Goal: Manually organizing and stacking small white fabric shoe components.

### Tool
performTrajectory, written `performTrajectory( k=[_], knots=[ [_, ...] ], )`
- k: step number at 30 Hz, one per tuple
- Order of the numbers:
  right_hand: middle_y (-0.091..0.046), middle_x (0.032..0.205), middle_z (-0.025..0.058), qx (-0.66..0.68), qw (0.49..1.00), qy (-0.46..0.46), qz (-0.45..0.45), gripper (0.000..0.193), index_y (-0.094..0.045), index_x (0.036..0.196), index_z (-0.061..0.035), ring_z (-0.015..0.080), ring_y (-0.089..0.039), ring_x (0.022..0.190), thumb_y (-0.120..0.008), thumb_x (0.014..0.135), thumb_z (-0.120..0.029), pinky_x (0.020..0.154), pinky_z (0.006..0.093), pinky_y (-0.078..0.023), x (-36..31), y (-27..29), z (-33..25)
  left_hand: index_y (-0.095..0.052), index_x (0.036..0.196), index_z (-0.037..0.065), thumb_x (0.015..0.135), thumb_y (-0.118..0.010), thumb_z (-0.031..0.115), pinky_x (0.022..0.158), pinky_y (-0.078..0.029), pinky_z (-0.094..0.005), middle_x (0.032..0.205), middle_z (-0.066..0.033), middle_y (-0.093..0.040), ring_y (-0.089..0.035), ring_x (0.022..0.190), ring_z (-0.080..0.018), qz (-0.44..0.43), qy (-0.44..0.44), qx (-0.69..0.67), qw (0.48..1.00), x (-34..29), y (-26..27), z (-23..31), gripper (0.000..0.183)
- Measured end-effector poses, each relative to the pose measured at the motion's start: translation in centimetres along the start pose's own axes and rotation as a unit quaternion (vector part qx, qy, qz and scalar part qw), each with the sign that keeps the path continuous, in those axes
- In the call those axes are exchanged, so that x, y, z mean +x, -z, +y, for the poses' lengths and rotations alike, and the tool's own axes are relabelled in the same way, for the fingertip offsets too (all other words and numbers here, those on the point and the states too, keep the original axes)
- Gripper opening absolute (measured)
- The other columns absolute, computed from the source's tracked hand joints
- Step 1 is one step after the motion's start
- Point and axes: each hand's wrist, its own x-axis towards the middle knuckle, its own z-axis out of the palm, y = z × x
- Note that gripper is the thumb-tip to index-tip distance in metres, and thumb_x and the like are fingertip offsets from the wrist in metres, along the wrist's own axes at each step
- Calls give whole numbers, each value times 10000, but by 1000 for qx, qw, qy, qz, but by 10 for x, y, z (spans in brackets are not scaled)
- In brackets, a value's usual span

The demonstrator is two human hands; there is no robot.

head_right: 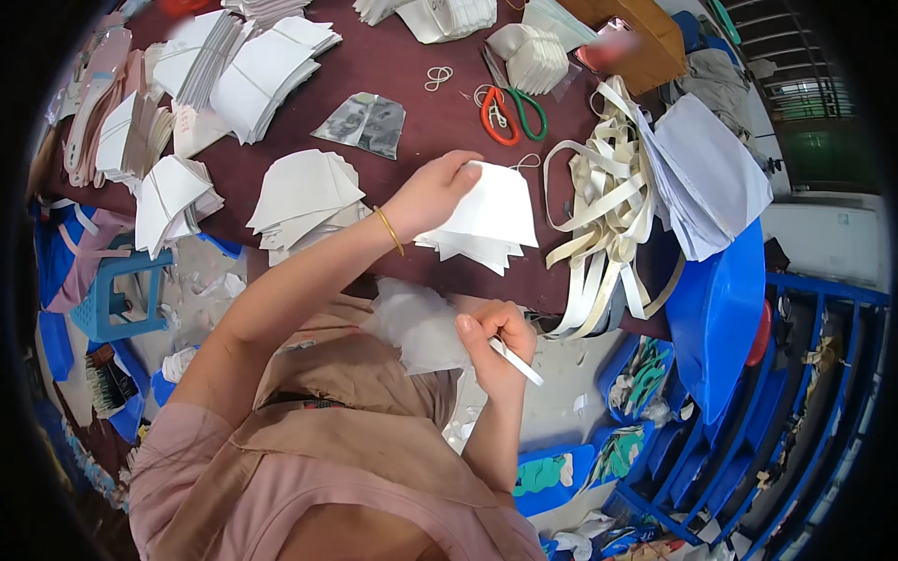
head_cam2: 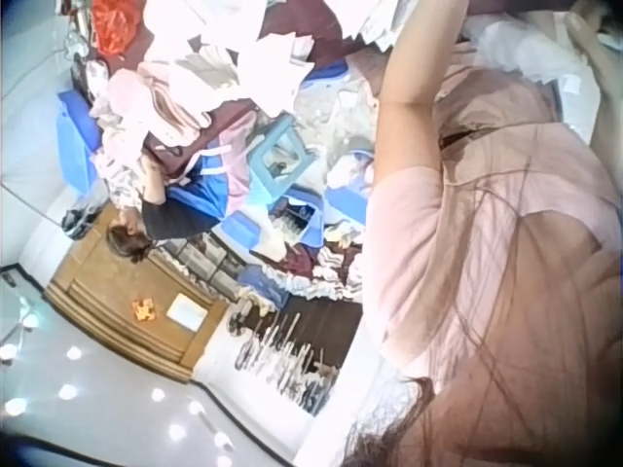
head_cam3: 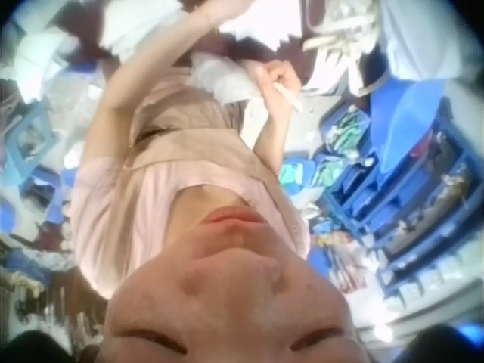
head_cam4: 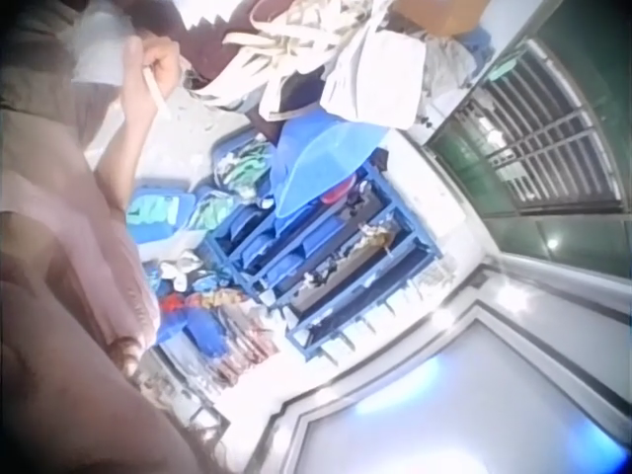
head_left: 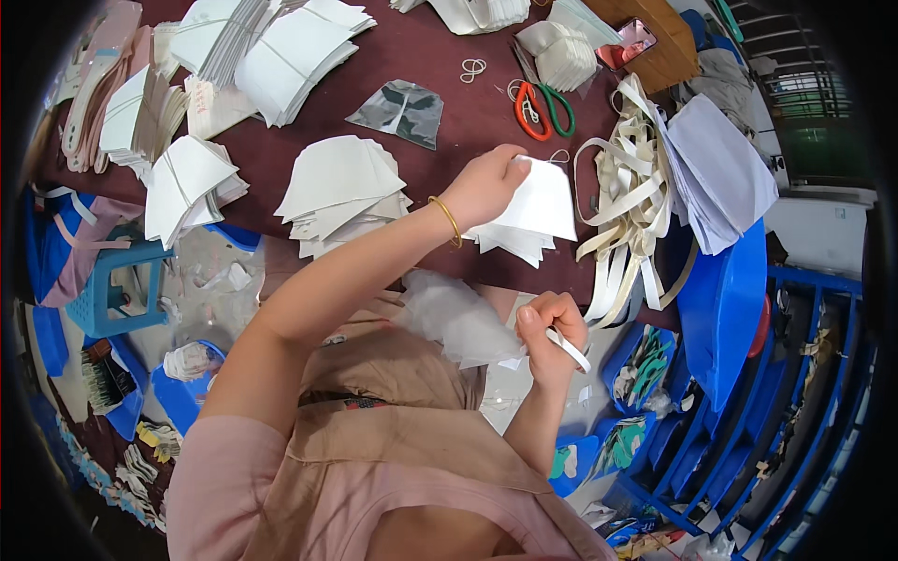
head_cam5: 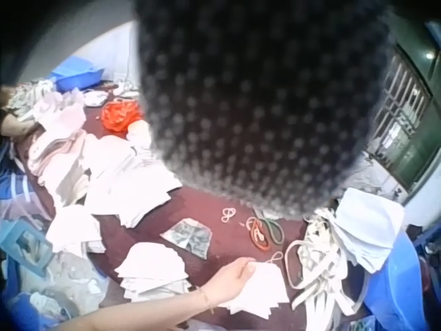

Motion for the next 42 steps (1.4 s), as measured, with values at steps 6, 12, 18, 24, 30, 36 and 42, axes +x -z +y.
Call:
performTrajectory(
  k=[6, 12, 18, 24, 30, 36, 42],
  knots=[
    [-538, 669, 27, -45, 999, -15, 17, 271, -438, 691, -60, 62, -446, 583, -679, 810, -28, 535, 212, -379, -6, 8, 11, -557, 1194, 113, 768, -683, 219, 898, -423, -416, 1139, -120, -554, -510, 1075, -336, 152, -190, 616, 749, 35, 80, 39, 457],
    [-557, 661, 22, -57, 998, -11, -19, 286, -445, 662, -40, 55, -454, 586, -698, 795, -24, 532, 212, -389, 15, -19, 10, -559, 1137, 132, 686, -766, 263, 850, -408, -436, 1054, -52, -614, -535, 1076, -284, 63, 2, 660, 748, 62, 145, 60, 513],
    [-549, 679, -4, -76, 995, -58, 8, 271, -460, 699, -47, 54, -434, 604, -695, 825, -96, 556, 205, -375, 20, -18, 12, -626, 870, 57, 825, -669, 216, 715, -458, -295, 797, -21, -628, -574, 776, -112, -56, -132, 347, 927, 19, 78, 79, 170],
    [-493, 739, 59, -67, 997, 41, -26, 317, -431, 725, -51, 136, -445, 630, -735, 755, -135, 556, 278, -391, 19, -20, 14, -611, 911, 12, 850, -639, 132, 661, -469, -263, 782, -32, -637, -558, 718, -84, -165, -96, 211, 959, -74, 25, 36, 138],
    [-474, 715, 98, -348, 926, 138, 56, 198, -446, 740, -31, 193, -455, 580, -639, 725, 14, 542, 293, -408, 19, -23, 0, -564, 969, 10, 947, -544, 262, 639, -443, -232, 788, 18, -549, -503, 716, -57, 35, -38, 28, 998, -105, 20, 2, 254],
    [-544, 682, 84, -121, 962, 146, -194, 215, -500, 677, -35, 266, -565, 633, -711, 718, -29, 559, 322, -429, 6, -22, -13, -561, 1179, -8, 970, -463, 386, 769, -445, -255, 916, 0, -595, -522, 866, -67, 21, 121, -85, 989, -119, 14, -3, 456],
    [-639, 954, 115, 79, 990, -50, -101, 210, -485, 705, -50, 160, -603, 710, -656, 823, -83, 636, 269, -480, 4, -26, 11, -385, 1341, 14, 983, -414, 409, 940, -401, -294, 1202, -35, -534, -508, 1080, -124, -113, 226, -265, 931, -134, -5, 6, 534]
  ],
)
